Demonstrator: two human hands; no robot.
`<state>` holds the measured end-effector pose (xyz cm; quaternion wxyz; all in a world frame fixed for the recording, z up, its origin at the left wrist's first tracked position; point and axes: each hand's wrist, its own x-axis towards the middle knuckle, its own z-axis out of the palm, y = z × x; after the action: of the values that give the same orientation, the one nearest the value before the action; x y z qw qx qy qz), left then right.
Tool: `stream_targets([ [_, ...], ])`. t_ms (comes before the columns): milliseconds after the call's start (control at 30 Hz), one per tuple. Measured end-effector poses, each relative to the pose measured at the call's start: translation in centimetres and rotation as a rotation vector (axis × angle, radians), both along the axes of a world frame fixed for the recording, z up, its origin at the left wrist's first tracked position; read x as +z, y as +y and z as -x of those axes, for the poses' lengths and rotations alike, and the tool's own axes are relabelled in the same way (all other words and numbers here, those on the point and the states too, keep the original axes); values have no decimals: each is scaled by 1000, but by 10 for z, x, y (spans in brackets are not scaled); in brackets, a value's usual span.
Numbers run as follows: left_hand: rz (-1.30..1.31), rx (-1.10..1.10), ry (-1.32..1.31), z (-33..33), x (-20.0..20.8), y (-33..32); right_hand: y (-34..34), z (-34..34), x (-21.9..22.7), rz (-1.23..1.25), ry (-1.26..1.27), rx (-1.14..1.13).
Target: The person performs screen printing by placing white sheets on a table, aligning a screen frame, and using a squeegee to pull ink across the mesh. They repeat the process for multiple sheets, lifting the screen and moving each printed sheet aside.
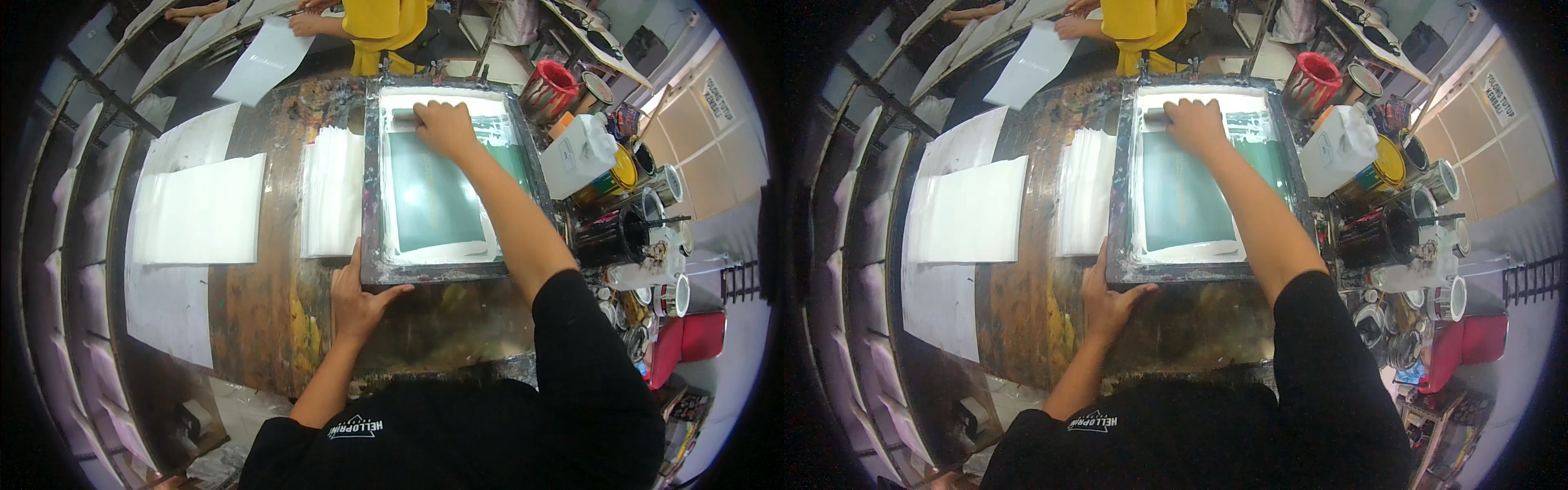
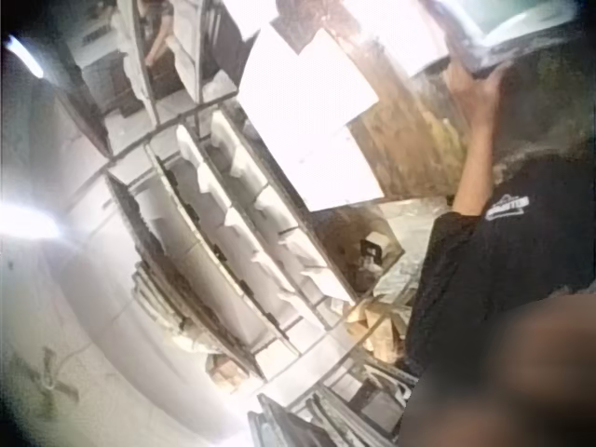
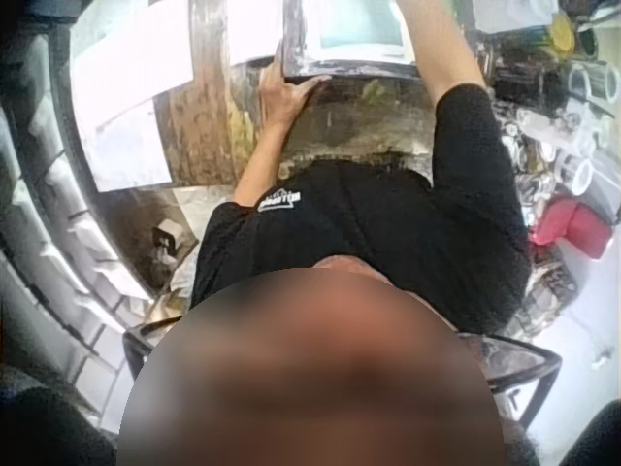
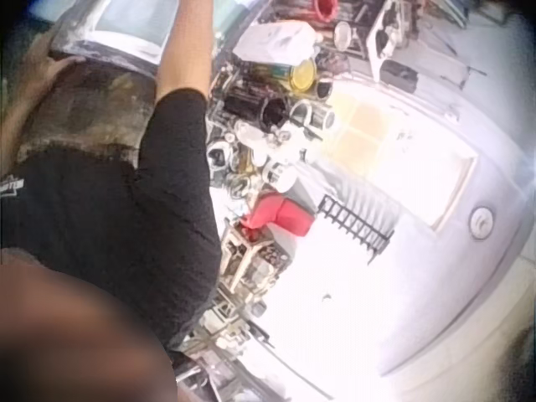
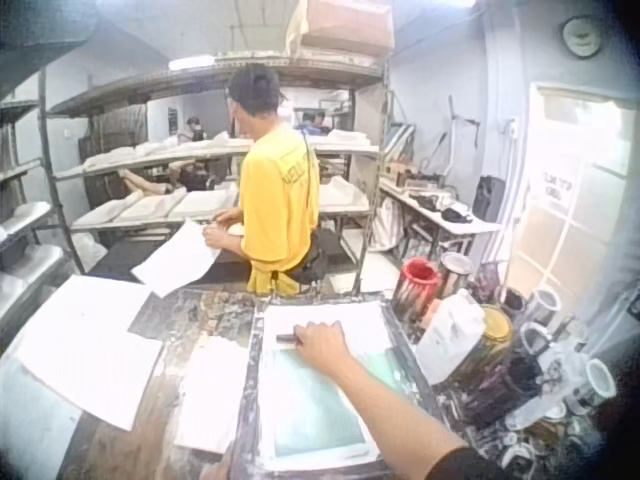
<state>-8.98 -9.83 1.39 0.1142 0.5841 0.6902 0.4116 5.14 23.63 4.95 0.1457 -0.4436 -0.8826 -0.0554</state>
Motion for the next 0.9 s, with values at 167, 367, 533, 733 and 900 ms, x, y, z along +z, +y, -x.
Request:
stream_targets([
  [167, -70, -13, 8, 2, -6, 0, -124, -35, 16, 44, 12, 57],
  [367, -153, -68, -418, -13, 21, 6, -244, -62, 76, 178, 1, 49],
  [533, -391, -123, -798, -21, 78, 43, -216, -49, 144, -377, 247, 90],
  [733, 121, -78, 394, -14, 60, 33, -139, -28, 221, -465, 282, 81],
  [900, 359, 14, 591, -29, -14, 10, -118, -30, 266, -161, 221, 68],
])
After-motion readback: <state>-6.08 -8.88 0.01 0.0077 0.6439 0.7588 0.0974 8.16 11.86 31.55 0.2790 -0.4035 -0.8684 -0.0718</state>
